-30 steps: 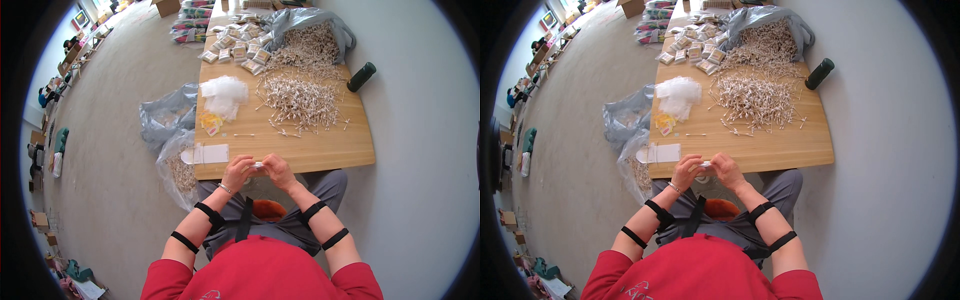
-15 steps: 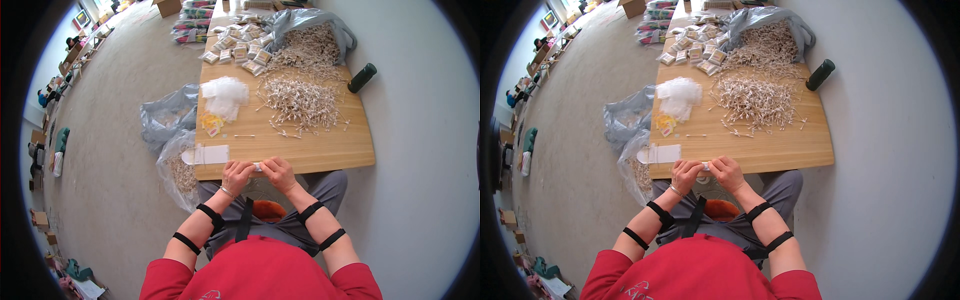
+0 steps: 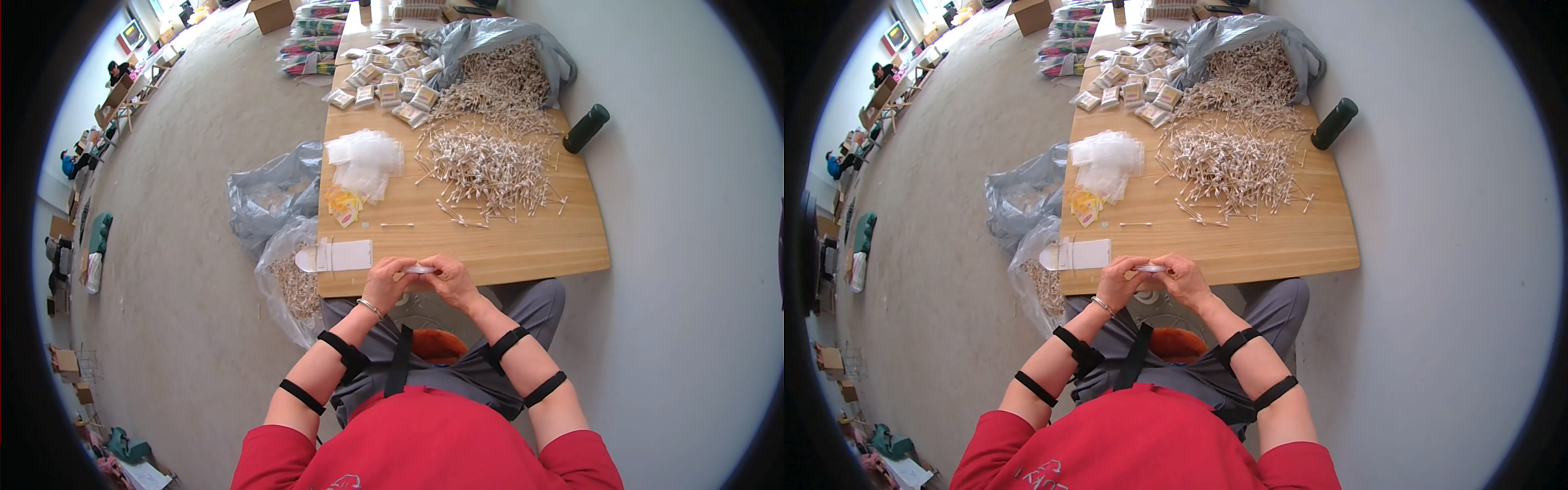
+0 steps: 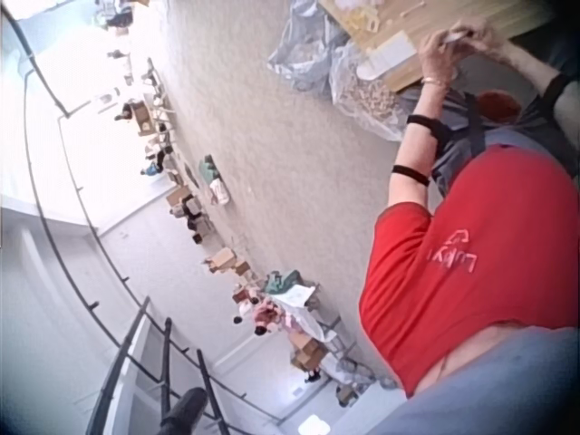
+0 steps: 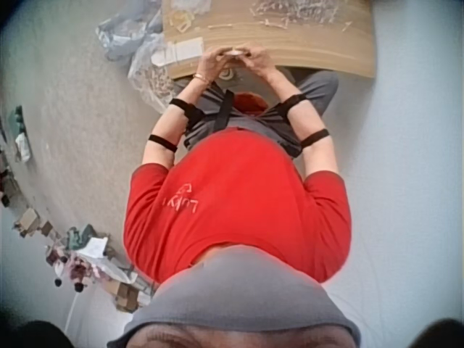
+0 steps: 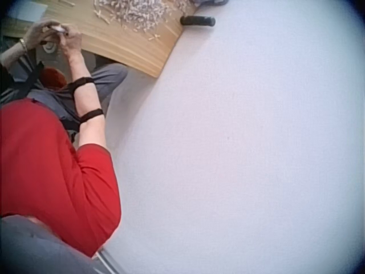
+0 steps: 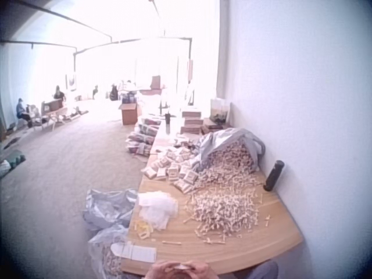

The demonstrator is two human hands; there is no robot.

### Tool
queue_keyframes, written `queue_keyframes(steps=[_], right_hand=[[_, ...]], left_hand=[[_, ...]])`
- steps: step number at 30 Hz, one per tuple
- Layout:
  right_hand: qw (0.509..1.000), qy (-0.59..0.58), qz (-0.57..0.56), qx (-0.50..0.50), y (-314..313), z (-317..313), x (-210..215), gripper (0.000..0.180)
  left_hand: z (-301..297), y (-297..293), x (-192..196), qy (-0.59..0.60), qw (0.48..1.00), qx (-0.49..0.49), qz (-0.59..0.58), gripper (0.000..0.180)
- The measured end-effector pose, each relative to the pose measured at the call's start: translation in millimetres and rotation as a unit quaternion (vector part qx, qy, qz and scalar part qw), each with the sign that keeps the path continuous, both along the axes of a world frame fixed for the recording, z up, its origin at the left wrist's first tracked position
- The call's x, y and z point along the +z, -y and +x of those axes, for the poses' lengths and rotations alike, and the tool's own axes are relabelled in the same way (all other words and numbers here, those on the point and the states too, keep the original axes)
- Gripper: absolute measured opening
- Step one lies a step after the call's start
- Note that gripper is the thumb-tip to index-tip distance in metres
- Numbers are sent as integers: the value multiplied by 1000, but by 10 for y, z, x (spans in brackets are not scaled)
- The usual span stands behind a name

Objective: Counting and packaging cotton swabs into small plastic bags at a production table.

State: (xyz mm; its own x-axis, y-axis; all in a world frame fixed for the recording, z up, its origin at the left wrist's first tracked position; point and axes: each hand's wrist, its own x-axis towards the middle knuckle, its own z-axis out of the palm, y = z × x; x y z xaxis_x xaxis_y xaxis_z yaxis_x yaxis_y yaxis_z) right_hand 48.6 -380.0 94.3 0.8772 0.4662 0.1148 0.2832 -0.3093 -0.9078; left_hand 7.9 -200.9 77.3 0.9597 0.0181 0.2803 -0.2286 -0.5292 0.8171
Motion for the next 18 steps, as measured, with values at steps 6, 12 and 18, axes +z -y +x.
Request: queue_keyframes(steps=[6,12,18], right_hand=[[998,33,-53,29,26,74,-42,22],[999,18,-11,28,-31,30,63,24],[998,-63,0,26,-12,68,-58,18]], left_hand=[[-25,48,-46,-25,998,22,53,19],[-3,64,-41,-4,999,35,19,16],[-32,87,-83,-60,998,35,8,15]])
